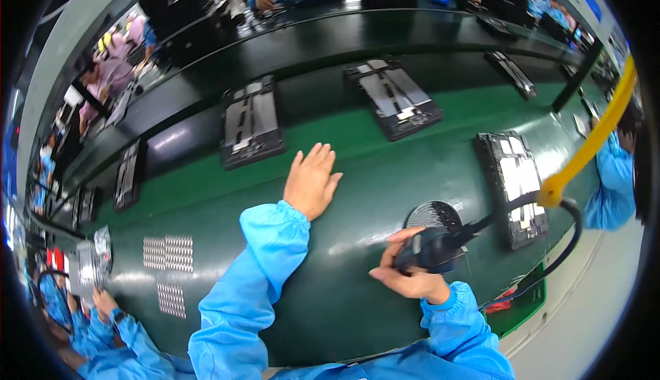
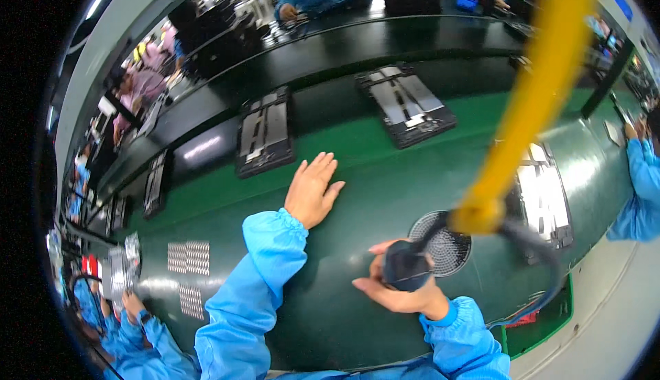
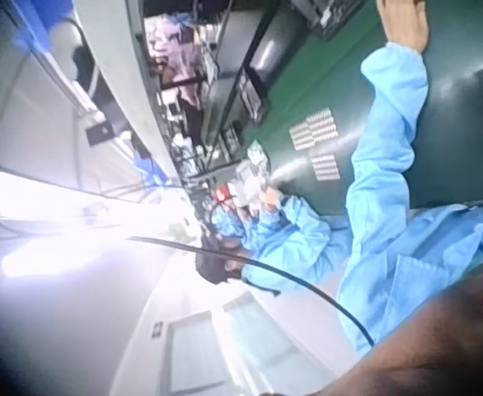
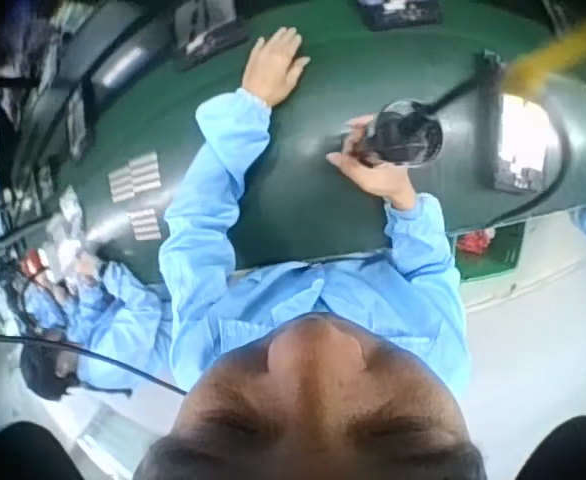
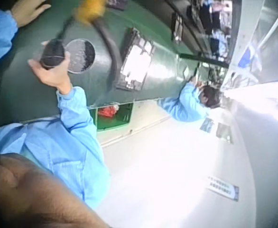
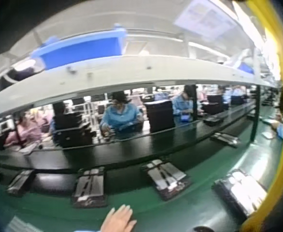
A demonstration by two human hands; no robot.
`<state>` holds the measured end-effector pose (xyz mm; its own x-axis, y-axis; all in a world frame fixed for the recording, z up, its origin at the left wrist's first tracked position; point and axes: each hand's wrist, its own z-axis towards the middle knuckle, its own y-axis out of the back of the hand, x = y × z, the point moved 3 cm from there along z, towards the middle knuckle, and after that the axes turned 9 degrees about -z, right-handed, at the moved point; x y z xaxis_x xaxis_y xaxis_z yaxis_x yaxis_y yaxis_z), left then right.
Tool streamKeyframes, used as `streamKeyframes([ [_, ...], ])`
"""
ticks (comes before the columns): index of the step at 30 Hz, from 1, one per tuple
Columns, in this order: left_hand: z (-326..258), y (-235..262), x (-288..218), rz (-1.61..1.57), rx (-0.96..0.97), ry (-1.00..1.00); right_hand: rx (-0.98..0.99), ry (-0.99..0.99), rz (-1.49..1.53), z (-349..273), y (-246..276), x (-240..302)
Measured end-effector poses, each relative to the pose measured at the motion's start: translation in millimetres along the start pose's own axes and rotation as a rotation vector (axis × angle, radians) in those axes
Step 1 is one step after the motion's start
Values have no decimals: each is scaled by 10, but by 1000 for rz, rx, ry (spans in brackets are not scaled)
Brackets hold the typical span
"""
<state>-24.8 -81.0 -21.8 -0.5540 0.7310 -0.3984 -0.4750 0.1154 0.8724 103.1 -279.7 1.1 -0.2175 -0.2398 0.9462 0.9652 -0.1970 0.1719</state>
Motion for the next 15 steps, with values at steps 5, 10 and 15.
streamKeyframes([
  [5, 720, -659, -380, -54, 34, -119, -35, 153, -151, 11, 31, 35],
  [10, 1417, -716, -411, 89, 55, -65, -133, 123, 120, 29, 40, -66],
  [15, 1723, -515, -494, 345, 84, -294, -73, 35, 123, 14, 144, -169],
])
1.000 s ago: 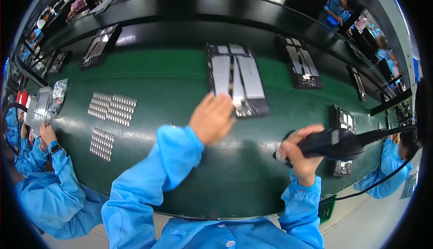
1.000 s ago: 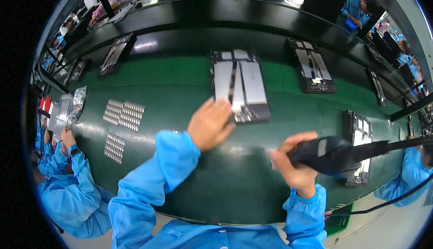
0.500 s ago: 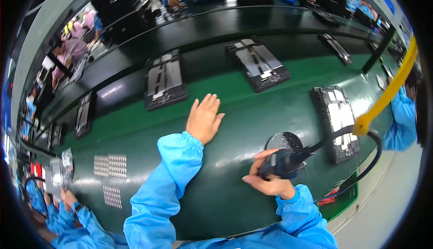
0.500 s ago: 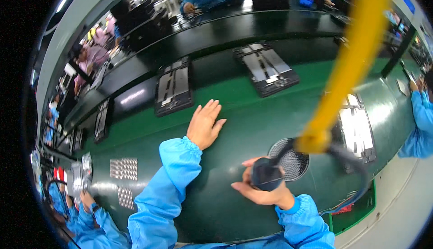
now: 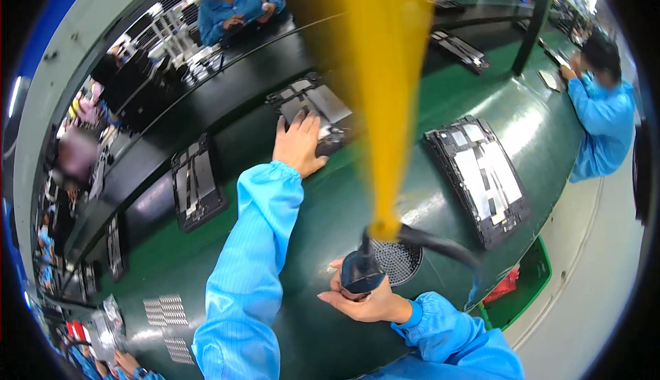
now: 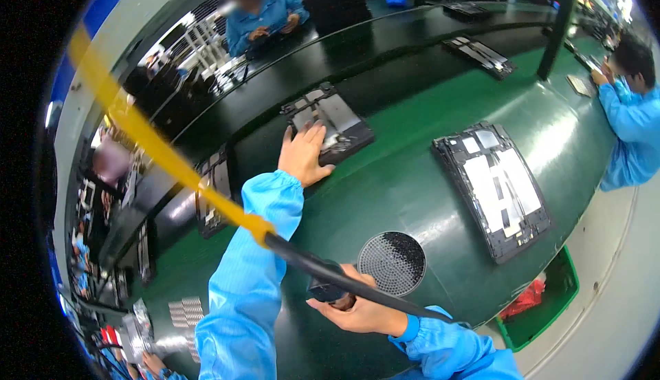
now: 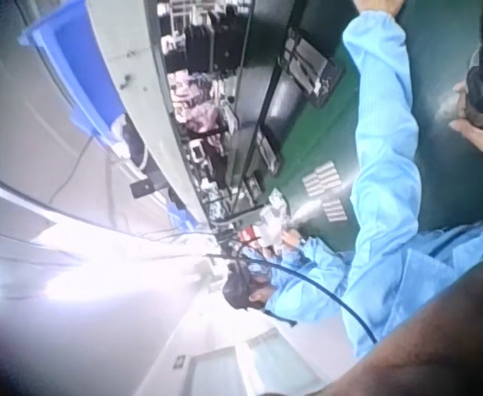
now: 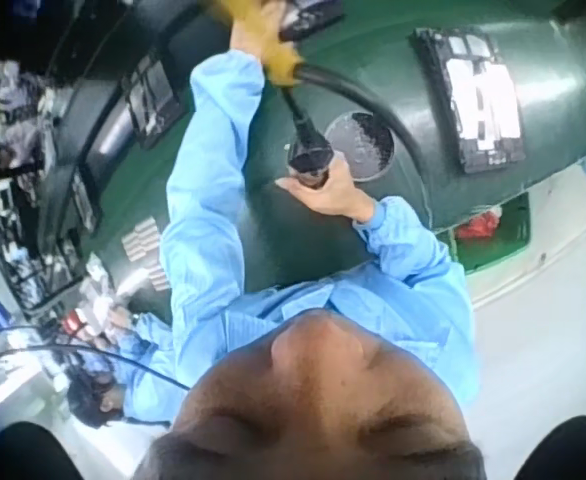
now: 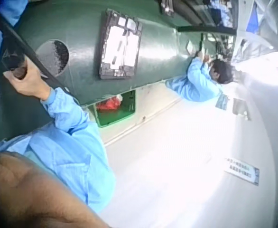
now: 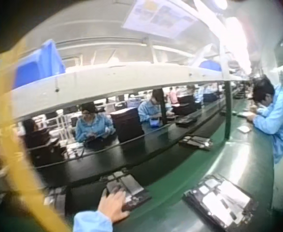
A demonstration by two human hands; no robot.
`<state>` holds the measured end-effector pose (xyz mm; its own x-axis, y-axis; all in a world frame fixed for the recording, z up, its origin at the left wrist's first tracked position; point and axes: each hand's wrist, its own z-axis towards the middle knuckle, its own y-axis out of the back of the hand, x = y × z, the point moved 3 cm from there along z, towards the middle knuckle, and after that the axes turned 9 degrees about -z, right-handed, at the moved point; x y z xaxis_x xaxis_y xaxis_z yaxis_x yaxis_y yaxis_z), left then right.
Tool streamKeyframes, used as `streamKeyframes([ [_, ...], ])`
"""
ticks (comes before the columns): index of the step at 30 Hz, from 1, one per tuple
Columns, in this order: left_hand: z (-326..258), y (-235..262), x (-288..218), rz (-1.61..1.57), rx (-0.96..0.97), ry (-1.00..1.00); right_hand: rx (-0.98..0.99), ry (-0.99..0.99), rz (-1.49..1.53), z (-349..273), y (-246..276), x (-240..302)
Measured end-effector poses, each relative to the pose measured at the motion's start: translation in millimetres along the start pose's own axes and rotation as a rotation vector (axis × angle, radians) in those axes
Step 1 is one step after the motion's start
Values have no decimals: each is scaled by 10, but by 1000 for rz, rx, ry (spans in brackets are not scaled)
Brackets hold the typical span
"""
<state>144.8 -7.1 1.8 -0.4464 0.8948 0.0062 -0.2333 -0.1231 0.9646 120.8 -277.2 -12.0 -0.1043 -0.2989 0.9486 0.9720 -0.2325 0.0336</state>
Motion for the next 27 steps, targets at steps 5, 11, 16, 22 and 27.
streamKeyframes([
  [5, -225, -204, 422, 84, -26, 175, -56, 2, 34, 58, -37, 96],
  [11, -956, 305, 399, -4, -253, 42, 41, -29, 254, 94, -11, 42],
  [16, -1832, 678, -37, -110, -153, 77, 21, -48, 214, 134, -39, 88],
  [22, -2705, 797, -715, -326, -130, 47, -96, -90, 85, 318, 176, 279],
  [27, -3224, 809, -1213, -390, -130, 58, -299, 91, 47, 367, 564, 434],
])
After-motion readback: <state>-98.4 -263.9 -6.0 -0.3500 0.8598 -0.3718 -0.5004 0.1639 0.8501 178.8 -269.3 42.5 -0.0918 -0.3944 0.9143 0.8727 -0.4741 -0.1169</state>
